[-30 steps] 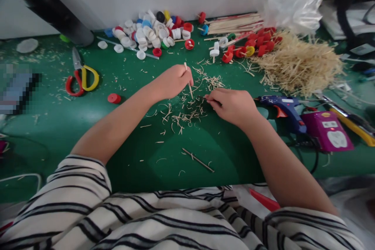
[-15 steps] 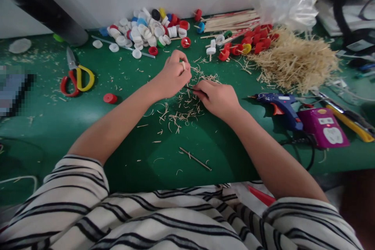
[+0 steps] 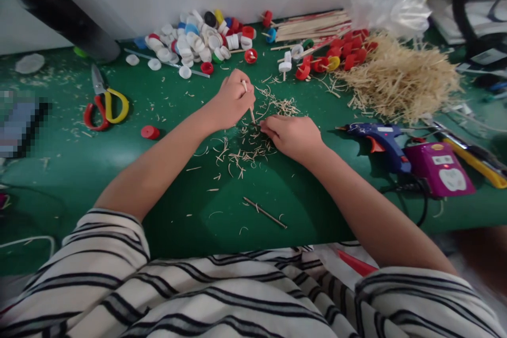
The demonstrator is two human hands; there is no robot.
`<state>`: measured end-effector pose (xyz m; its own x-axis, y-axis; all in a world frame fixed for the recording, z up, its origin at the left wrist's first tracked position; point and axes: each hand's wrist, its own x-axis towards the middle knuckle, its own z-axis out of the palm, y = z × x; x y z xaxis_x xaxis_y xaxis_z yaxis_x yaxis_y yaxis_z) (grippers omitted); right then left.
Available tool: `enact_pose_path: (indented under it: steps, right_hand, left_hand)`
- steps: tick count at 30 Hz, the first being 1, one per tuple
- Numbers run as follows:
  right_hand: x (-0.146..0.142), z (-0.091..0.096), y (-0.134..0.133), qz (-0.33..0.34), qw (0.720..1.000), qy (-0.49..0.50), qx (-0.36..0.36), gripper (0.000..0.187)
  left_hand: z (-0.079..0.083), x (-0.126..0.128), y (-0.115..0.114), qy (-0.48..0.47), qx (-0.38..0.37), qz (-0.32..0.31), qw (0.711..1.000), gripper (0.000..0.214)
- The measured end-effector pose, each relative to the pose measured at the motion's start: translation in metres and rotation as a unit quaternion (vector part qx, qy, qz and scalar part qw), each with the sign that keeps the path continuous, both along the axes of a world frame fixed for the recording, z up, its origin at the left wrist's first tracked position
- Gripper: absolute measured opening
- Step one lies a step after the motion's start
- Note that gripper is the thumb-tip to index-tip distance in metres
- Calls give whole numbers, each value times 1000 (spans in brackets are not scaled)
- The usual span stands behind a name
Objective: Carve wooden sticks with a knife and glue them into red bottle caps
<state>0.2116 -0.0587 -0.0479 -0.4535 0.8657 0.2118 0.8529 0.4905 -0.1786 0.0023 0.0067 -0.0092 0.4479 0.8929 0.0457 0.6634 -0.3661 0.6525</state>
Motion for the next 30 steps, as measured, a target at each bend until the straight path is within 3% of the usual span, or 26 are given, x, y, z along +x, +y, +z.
enact_pose_path:
  steps: [7, 12, 19, 26, 30]
  right_hand:
    - [0, 0, -4, 8, 998, -39, 45, 38]
    - [-5, 6, -2, -21, 995, -24, 92, 47]
    - [-10, 9, -2, -29, 998, 3, 52, 33]
    - [-5, 3, -11, -22, 998, -60, 8, 39]
    - [-6, 3, -14, -15, 997, -70, 29, 38]
  left_hand:
    - [6, 1, -6, -7, -6, -19, 1000, 33]
    - [8, 5, -6, -9, -5, -17, 1000, 30]
    - [10, 6, -5, 0, -20, 2, 1000, 33]
    - [7, 1, -7, 5, -8, 5, 1000, 35]
    - [14, 4, -14, 16, -2, -3, 1000, 29]
